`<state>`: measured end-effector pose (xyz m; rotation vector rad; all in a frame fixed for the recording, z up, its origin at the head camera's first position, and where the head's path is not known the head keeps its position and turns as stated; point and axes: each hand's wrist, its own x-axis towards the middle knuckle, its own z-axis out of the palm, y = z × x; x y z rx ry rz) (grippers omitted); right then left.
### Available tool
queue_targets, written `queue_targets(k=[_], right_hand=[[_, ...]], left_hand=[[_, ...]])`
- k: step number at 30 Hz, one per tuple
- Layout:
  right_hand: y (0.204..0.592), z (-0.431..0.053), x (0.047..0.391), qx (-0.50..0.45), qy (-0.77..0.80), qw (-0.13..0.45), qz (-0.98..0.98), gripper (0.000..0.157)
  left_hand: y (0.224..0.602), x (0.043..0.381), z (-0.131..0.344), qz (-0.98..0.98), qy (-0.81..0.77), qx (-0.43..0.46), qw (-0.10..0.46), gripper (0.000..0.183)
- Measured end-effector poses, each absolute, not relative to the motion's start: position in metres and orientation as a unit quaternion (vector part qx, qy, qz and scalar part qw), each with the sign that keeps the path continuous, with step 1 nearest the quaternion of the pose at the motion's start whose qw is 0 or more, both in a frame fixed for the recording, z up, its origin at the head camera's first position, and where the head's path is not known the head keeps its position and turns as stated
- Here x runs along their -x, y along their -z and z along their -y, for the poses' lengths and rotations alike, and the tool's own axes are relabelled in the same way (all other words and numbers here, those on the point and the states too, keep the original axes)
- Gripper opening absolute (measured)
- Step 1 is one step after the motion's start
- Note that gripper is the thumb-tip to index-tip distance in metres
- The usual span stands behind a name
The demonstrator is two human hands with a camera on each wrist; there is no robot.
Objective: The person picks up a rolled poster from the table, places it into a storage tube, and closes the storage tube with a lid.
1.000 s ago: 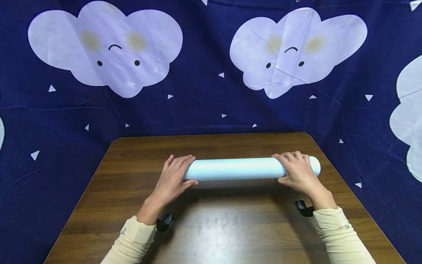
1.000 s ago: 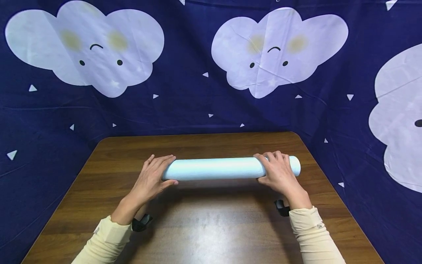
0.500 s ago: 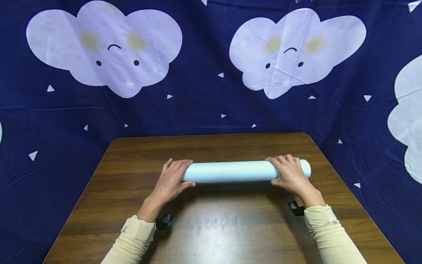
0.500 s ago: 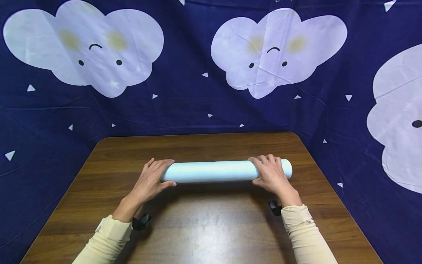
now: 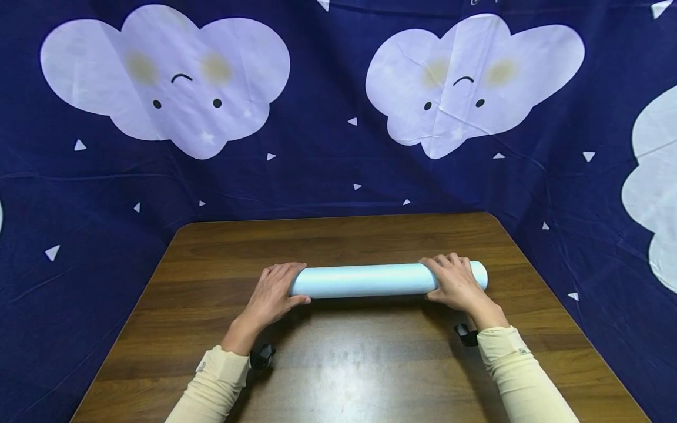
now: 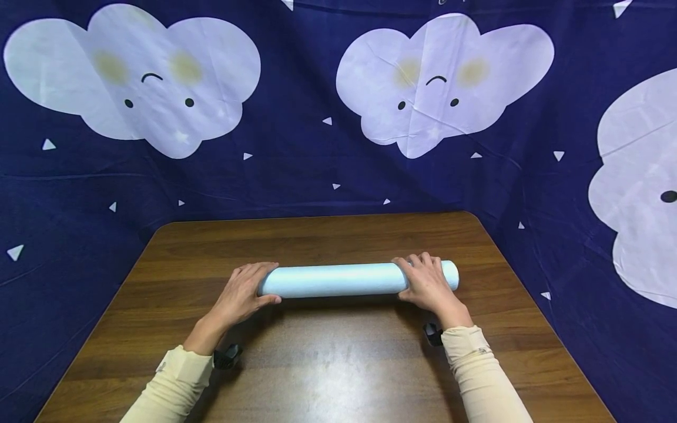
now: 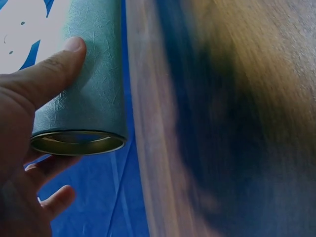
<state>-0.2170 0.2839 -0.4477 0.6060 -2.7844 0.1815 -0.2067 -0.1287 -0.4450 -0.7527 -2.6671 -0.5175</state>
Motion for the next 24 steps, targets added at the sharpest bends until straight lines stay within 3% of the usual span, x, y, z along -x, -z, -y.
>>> queue_targets(k=[17,24], right_hand=[[0.463,-0.275,0.224,-0.204,-0.054,0.108,0.971,0.075],[0.467,-0.271,0.226,-0.208,-0.055,0.120,0.969,0.075]], left_hand=[[0.462,0.215,0.136,0.943,0.193,0.250,0.110,0.074],[0.469,0.218,0.139,0.945,0.200,0.242,0.094,0.072]])
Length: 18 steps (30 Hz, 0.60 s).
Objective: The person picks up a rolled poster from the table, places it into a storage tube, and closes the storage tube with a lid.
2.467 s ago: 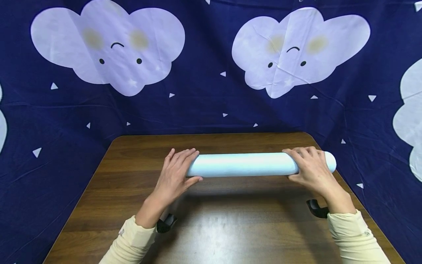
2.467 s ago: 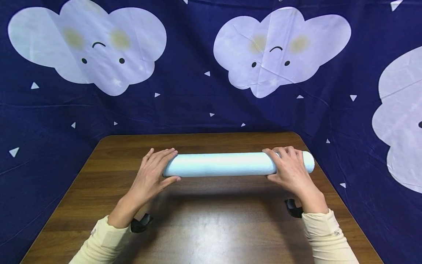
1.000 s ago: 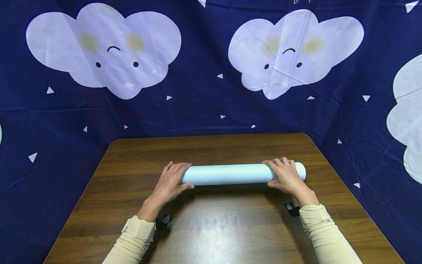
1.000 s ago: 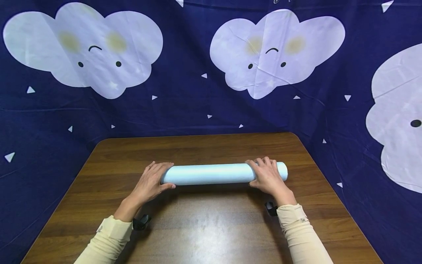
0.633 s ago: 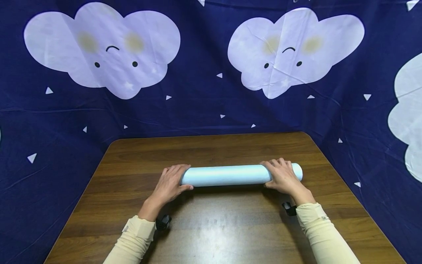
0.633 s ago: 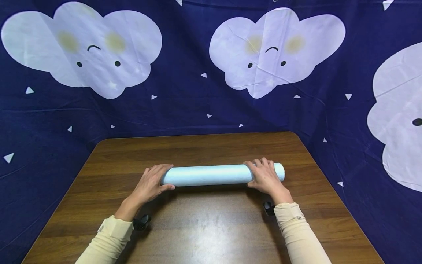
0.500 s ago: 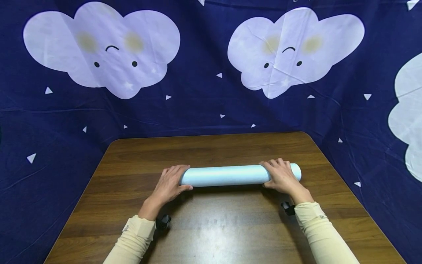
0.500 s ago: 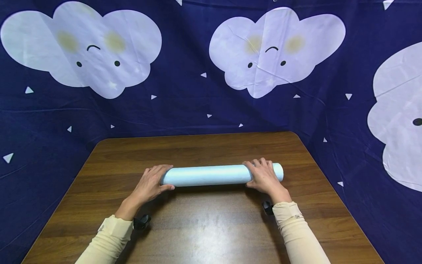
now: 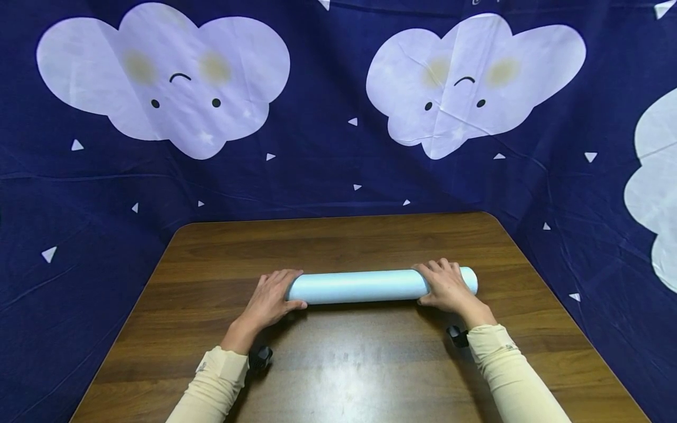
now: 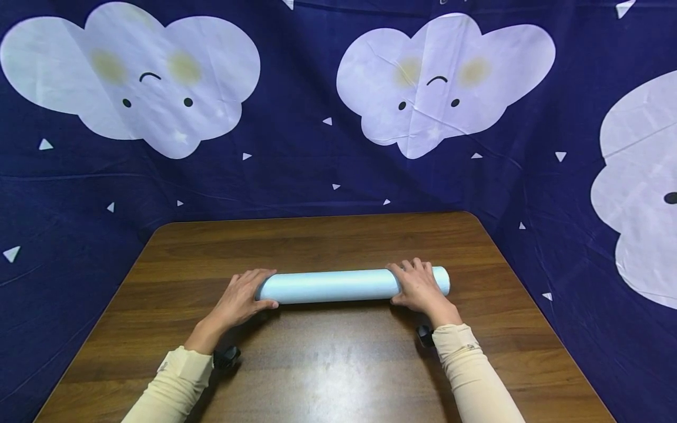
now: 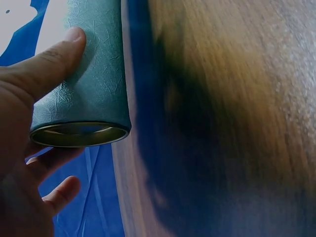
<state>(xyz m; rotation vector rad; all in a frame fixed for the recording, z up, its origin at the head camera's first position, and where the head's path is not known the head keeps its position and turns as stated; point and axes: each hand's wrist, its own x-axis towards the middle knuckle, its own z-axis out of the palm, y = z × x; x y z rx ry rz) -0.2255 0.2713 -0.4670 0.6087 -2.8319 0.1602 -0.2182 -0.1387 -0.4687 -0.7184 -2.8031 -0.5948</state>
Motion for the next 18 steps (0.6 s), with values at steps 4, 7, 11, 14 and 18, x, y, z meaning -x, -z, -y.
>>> queue_targets(k=[4,7,11,14,18], right_hand=[[0.4675,-0.2697,0.2260,-0.205,-0.055,0.107,0.971,0.075],[0.4674,-0.2688,0.2262,-0.204,-0.054,0.096,0.973,0.074],[0.4683,-0.2681,0.2259,-0.205,-0.056,0.087,0.973,0.074],[0.4696,-0.2675,0.2260,-0.205,-0.059,0.082,0.974,0.074],[0.4710,-0.2670,0.2263,-0.207,-0.057,0.083,0.973,0.074]], left_hand=[[0.4709,0.2186,0.1400,0.945,0.200,0.241,0.092,0.072],[0.4706,0.2178,0.1406,0.945,0.200,0.241,0.090,0.072],[0.4698,0.2164,0.1417,0.946,0.203,0.239,0.082,0.073],[0.4696,0.2154,0.1424,0.947,0.203,0.238,0.079,0.072],[0.4697,0.2144,0.1426,0.949,0.199,0.235,0.074,0.072]])
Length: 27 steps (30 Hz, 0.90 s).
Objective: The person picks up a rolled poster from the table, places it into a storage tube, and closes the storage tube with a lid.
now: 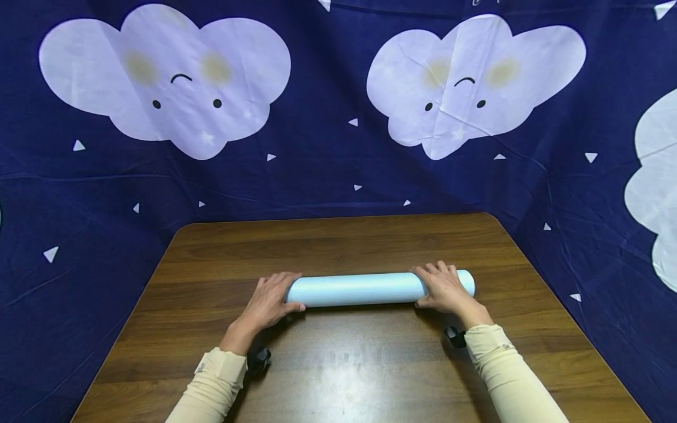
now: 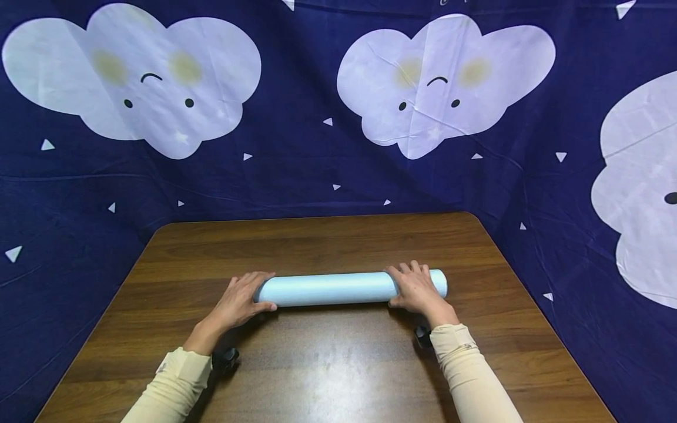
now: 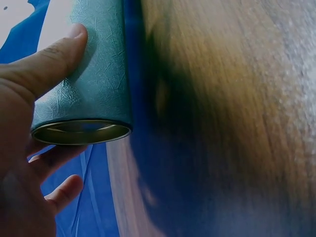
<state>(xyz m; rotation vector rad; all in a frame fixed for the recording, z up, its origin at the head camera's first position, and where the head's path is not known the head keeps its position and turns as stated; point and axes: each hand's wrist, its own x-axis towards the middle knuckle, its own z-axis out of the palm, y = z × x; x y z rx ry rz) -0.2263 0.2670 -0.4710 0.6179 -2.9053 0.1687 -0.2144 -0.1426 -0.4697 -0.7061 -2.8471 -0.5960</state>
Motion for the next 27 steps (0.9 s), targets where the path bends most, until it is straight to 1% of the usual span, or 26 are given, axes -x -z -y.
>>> queue_targets(k=[8,27], right_hand=[[0.4718,-0.2656,0.2254,-0.222,-0.056,0.096,0.969,0.075],[0.4730,-0.2624,0.2251,-0.213,-0.063,0.064,0.973,0.073]], left_hand=[[0.4715,0.2144,0.1444,0.950,0.198,0.230,0.066,0.072],[0.4732,0.2132,0.1474,0.952,0.200,0.224,0.052,0.073]])
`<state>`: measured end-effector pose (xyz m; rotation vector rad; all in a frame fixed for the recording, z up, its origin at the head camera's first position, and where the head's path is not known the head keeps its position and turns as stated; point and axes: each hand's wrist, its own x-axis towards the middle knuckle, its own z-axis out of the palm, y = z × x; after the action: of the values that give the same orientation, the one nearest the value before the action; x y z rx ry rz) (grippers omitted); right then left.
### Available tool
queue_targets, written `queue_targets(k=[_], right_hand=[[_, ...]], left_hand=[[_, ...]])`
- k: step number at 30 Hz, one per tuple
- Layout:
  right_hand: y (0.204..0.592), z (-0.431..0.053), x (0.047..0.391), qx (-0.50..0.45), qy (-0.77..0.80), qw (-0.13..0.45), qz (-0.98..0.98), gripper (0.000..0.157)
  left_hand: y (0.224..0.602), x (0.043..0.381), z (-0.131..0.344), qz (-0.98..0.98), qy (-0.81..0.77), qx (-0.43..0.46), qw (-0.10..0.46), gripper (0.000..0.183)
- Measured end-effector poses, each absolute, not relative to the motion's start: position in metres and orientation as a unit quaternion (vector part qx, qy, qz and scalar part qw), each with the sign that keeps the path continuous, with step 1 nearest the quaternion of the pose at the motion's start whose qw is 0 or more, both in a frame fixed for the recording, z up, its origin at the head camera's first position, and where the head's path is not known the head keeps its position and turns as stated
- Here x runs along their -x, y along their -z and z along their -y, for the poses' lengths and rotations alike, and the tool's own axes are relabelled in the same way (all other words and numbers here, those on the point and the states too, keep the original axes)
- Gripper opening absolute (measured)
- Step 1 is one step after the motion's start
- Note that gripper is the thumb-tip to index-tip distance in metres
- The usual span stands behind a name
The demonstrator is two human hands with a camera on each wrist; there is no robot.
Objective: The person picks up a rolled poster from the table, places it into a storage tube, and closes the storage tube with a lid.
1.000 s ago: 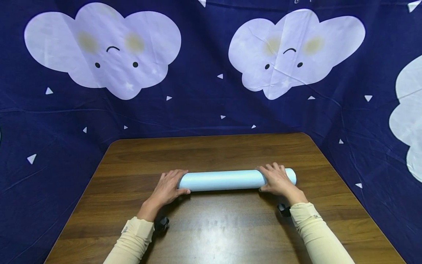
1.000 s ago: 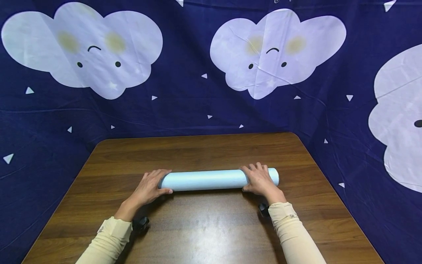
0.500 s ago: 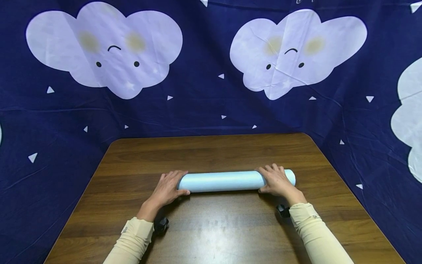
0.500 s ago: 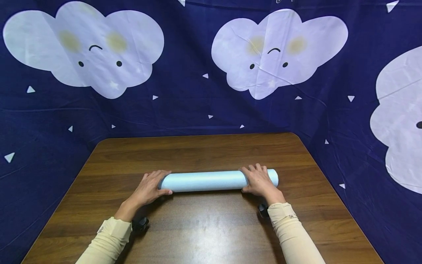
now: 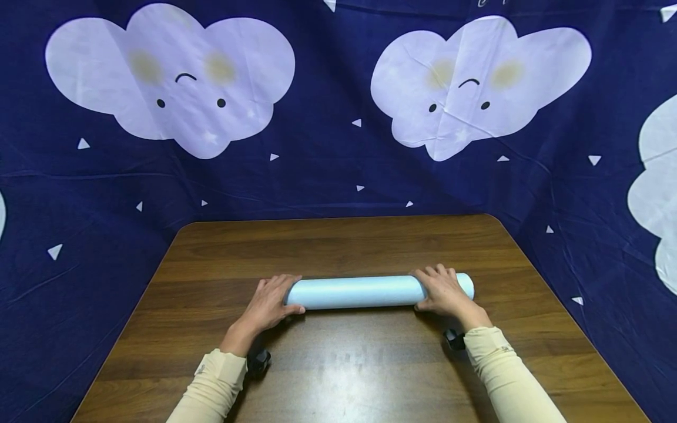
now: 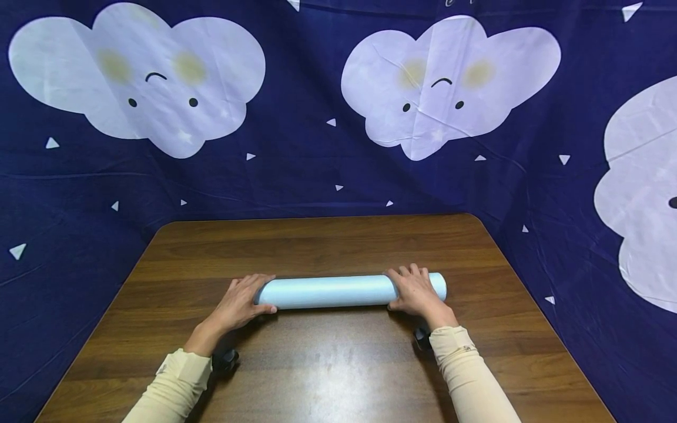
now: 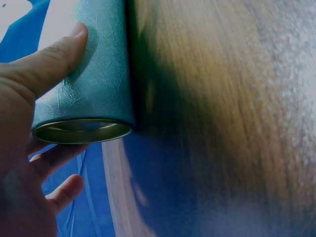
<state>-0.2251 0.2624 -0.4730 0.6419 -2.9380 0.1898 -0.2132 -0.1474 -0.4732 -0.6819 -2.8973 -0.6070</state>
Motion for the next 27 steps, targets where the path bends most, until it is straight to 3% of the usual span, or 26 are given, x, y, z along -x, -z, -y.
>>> queue_targets(k=[27], right_hand=[[0.4645,-0.2636,0.2237,-0.209,-0.064,0.072,0.973,0.078]], left_hand=[[0.4703,0.2130,0.1453,0.951,0.200,0.225,0.062,0.074]])
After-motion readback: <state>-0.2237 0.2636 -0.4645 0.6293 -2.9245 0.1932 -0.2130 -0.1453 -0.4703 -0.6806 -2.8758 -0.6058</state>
